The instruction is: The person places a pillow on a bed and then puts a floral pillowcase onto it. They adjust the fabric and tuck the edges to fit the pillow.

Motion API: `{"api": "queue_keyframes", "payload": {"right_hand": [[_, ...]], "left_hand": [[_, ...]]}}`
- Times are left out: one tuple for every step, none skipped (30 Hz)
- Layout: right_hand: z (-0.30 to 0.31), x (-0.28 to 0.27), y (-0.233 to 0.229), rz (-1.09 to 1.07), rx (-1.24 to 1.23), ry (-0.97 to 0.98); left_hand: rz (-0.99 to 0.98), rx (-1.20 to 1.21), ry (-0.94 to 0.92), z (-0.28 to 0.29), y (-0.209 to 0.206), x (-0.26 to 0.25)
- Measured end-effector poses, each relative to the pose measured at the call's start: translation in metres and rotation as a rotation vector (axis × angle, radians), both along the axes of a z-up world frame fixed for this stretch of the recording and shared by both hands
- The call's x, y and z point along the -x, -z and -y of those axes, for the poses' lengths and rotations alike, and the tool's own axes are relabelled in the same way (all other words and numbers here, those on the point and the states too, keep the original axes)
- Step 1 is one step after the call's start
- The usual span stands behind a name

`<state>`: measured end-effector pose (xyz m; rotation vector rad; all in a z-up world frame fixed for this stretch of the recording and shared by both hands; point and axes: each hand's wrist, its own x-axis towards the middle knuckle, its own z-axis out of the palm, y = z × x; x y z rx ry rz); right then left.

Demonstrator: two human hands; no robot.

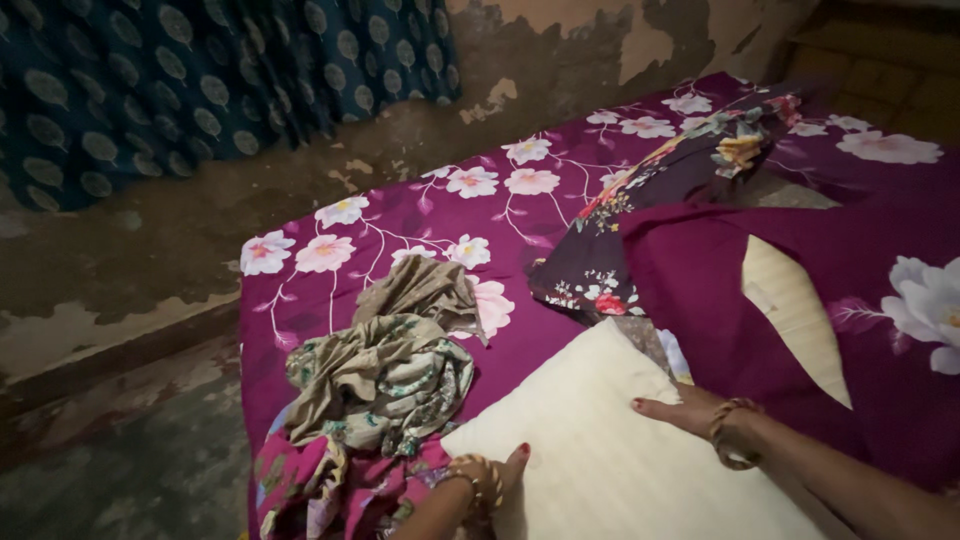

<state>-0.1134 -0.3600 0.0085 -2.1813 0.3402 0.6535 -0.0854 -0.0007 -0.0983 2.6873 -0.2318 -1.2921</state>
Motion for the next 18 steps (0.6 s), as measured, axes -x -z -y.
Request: {"api": "queue_keyframes", "payload": {"right_hand": [[0.000, -0.001, 0.007, 0.019, 0.086, -0.006], [0.000, -0.004, 0.013, 0.041, 0.169, -0.011], [0.001, -0.005, 0.017, 0.063, 0.253, -0.015], [0.003, -0.004, 0.020, 0.092, 0.223, -0.017], [0.002, -0.006, 0.022, 0.122, 0.193, -0.019], [0.002, -0.009, 0.019, 0.156, 0.166, -0.018], [0.001, -0.010, 0.016, 0.187, 0.192, -0.010], [0.002, -0.010, 0.011, 0.218, 0.220, 0.001], [0.005, -0.011, 0.004, 0.249, 0.249, 0.011], [0.011, -0.010, -0.005, 0.268, 0.247, 0.050], [0.017, -0.011, -0.016, 0.288, 0.245, 0.089], [0.023, -0.012, -0.027, 0.308, 0.244, 0.128], [0.031, -0.012, -0.041, 0.345, 0.231, 0.157], [0.040, -0.011, -0.057, 0.381, 0.219, 0.187], [0.048, -0.009, -0.073, 0.418, 0.208, 0.216], [0.055, -0.008, -0.090, 0.433, 0.173, 0.271], [0.061, -0.007, -0.107, 0.447, 0.139, 0.326], [0.068, -0.006, -0.123, 0.463, 0.105, 0.380]], "left_hand": [[-0.052, 0.058, -0.203, 0.002, -0.005, 0.012], [-0.101, 0.115, -0.404, 0.003, -0.011, 0.023], [-0.151, 0.172, -0.604, 0.005, -0.018, 0.033], [-0.079, 0.165, -0.692, 0.010, -0.023, 0.043], [-0.004, 0.161, -0.779, 0.019, -0.026, 0.052], [0.078, 0.165, -0.861, 0.026, -0.029, 0.054], [0.188, 0.254, -0.905, 0.030, -0.032, 0.054], [0.296, 0.347, -0.944, 0.036, -0.035, 0.053], [0.405, 0.442, -0.980, 0.041, -0.041, 0.053], [0.367, 0.510, -1.001, 0.046, -0.052, 0.052], [0.329, 0.578, -1.022, 0.048, -0.067, 0.046], [0.289, 0.645, -1.041, 0.052, -0.086, 0.039], [0.325, 0.677, -1.014, 0.055, -0.105, 0.032], [0.361, 0.710, -0.987, 0.058, -0.123, 0.025], [0.396, 0.742, -0.959, 0.063, -0.137, 0.020], [0.472, 0.805, -0.914, 0.071, -0.151, 0.014], [0.546, 0.868, -0.866, 0.083, -0.163, 0.004], [0.619, 0.931, -0.817, 0.093, -0.174, -0.001]]}}
